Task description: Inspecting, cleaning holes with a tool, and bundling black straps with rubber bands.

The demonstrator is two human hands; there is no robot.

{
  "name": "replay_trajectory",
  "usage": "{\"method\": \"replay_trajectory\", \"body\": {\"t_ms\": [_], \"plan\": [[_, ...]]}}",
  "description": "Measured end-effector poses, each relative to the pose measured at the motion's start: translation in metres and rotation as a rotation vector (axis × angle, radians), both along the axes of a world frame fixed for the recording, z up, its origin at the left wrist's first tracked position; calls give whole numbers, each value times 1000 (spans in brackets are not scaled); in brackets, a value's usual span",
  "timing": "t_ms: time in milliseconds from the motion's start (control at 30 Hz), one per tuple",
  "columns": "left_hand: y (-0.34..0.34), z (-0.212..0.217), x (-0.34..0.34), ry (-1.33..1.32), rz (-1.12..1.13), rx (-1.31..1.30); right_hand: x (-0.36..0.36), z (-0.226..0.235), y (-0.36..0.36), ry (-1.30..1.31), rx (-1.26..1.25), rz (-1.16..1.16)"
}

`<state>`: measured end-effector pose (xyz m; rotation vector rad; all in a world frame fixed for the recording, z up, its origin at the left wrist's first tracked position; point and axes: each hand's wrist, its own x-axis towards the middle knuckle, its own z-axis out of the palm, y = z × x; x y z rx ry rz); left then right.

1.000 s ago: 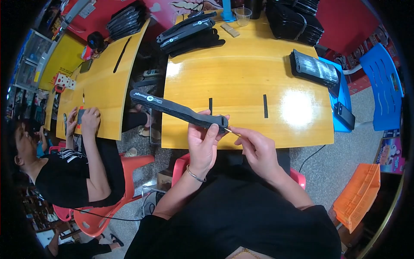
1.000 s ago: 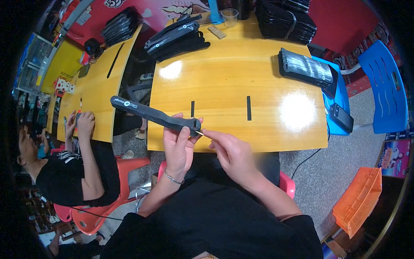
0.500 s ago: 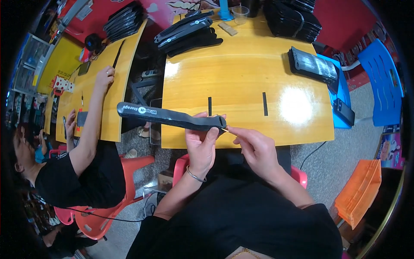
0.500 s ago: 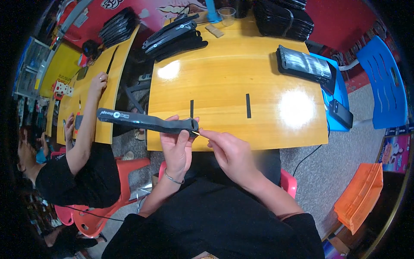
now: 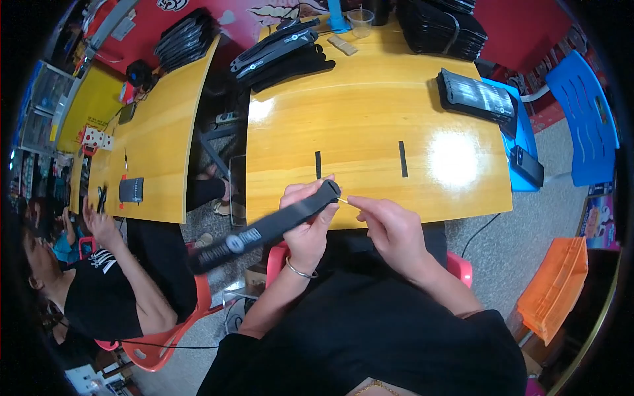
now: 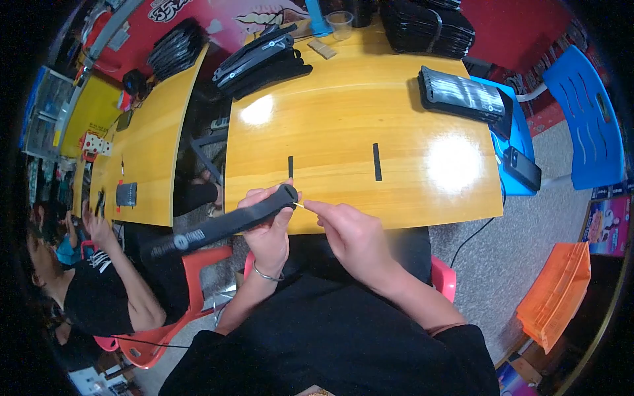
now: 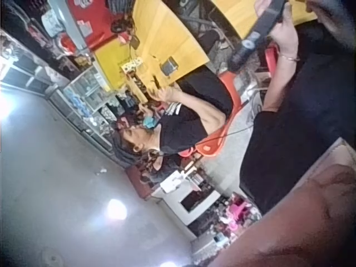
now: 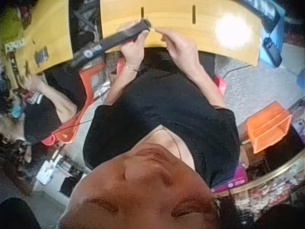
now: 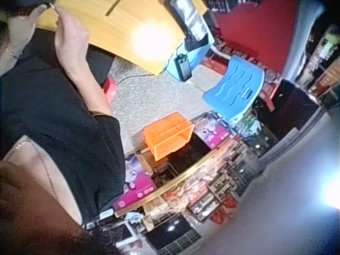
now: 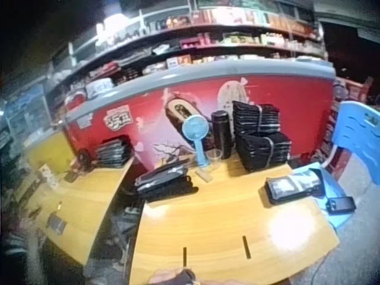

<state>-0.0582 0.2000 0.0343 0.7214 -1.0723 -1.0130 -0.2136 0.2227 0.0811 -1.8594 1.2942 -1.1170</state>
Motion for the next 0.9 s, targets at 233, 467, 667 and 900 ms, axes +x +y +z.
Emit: {"method": "replay_trajectory", "body": {"t_ms": [233,467,667,900], "plan": [[-8,-2,5,-510,197,-384,4,-5,0,-305,434,75],[-12,0,15,-660,185,-459,9,-10,-4,-1037,953,207],[-19,-6,17,-635,213,-466,18,-16,-9,-508,435,95],[-20,-6,23,-681,208,-456,23,-13,-11,-1199,1046,229]]}}
